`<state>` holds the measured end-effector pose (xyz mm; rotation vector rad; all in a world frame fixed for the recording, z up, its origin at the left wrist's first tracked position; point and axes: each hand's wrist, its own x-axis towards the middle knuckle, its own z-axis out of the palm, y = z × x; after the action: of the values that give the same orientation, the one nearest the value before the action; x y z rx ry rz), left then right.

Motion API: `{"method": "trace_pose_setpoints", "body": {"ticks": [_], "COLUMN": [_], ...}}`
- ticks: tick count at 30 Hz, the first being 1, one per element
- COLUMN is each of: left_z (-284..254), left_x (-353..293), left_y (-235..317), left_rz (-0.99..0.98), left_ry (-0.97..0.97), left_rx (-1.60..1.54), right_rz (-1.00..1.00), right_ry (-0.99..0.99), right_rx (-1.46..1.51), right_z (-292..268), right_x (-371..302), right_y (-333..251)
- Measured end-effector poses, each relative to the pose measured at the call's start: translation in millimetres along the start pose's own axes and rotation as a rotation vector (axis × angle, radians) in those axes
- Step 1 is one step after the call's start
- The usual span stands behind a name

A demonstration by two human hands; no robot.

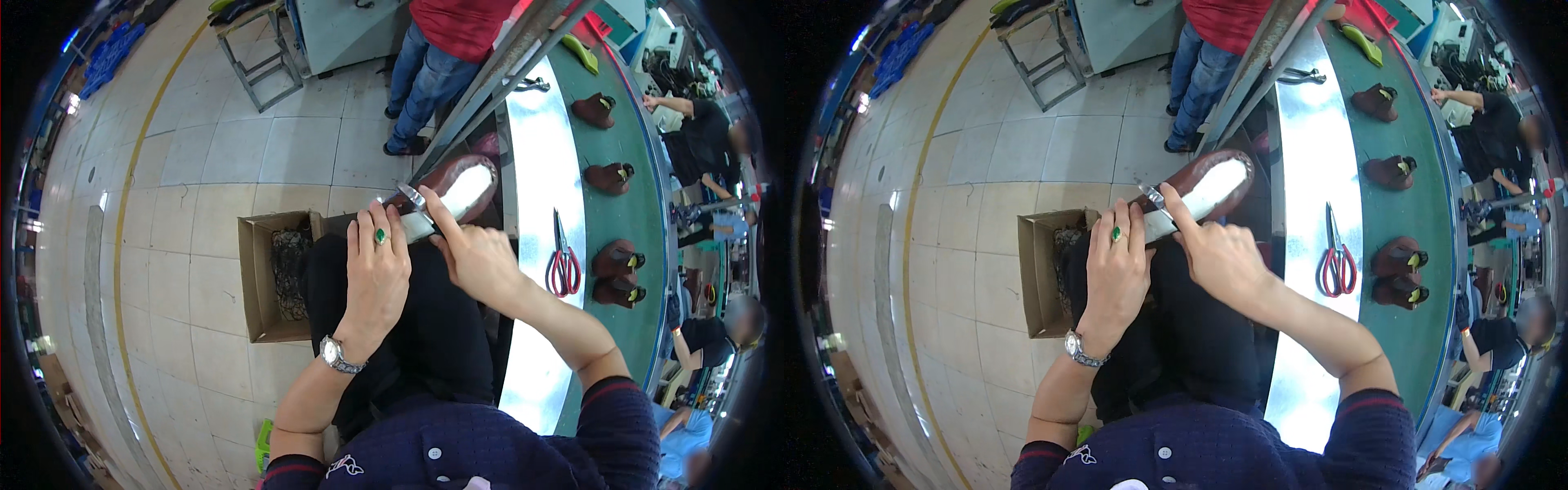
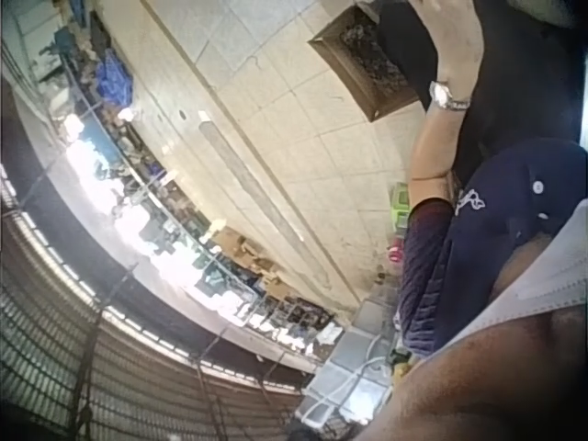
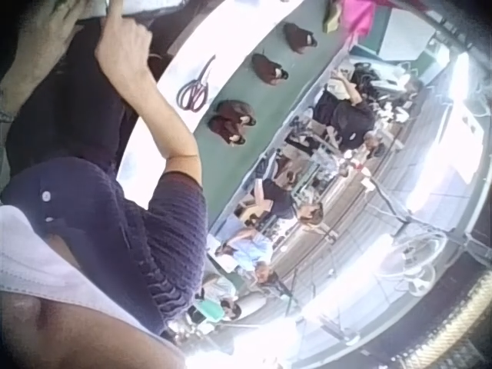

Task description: Using various hand tools to trim, scrape, and shape shoe uppers and soles during the assembly process.

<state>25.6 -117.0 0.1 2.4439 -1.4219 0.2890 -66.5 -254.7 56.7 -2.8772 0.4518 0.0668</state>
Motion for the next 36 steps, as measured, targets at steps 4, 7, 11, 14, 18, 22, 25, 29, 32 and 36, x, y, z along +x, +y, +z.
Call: {"method": "trace_pose_setpoints", "body": {"ticks": [4,7,11,14,18,22,25,29,32,36], "left_z": [6,3,-5,-10,-19,-32,-31,-34,-24,-28], "left_x": [-5,-7,-4,-6,-18,-67,-83,-79,-90,-101], "left_y": [-7,-6,-14,-25,-29,-17,-23,-46,-40,-33], "left_rz": [0.025,-0.038,-0.005,0.106,0.105,-0.374,-0.491,-0.49,-0.353,-0.386], "left_ry": [0.042,0.122,0.081,-0.016,0.07,-0.016,-0.044,0.084,0.104,0.055], "left_rx": [-0.037,-0.287,-0.348,-0.276,-0.256,-0.874,-0.712,-0.456,-0.549,-0.814], "right_rz": [-0.063,-0.047,-0.001,-0.138,0.159,0.195,0.154,0.034,-0.074,-0.031], "right_ry": [-0.057,0.193,-0.097,0.315,0.03,-0.329,-0.404,-0.516,-0.546,-0.803], "right_rx": [0.033,0.267,0.129,0.086,0.04,0.516,0.658,0.589,0.496,0.216], "right_z": [-11,9,-18,-15,-26,-44,-37,-31,-35,-62], "right_x": [7,-2,10,20,13,-41,-58,-45,-32,-8], "right_y": [-6,-17,-6,18,32,-2,-10,-27,-40,-72]}}
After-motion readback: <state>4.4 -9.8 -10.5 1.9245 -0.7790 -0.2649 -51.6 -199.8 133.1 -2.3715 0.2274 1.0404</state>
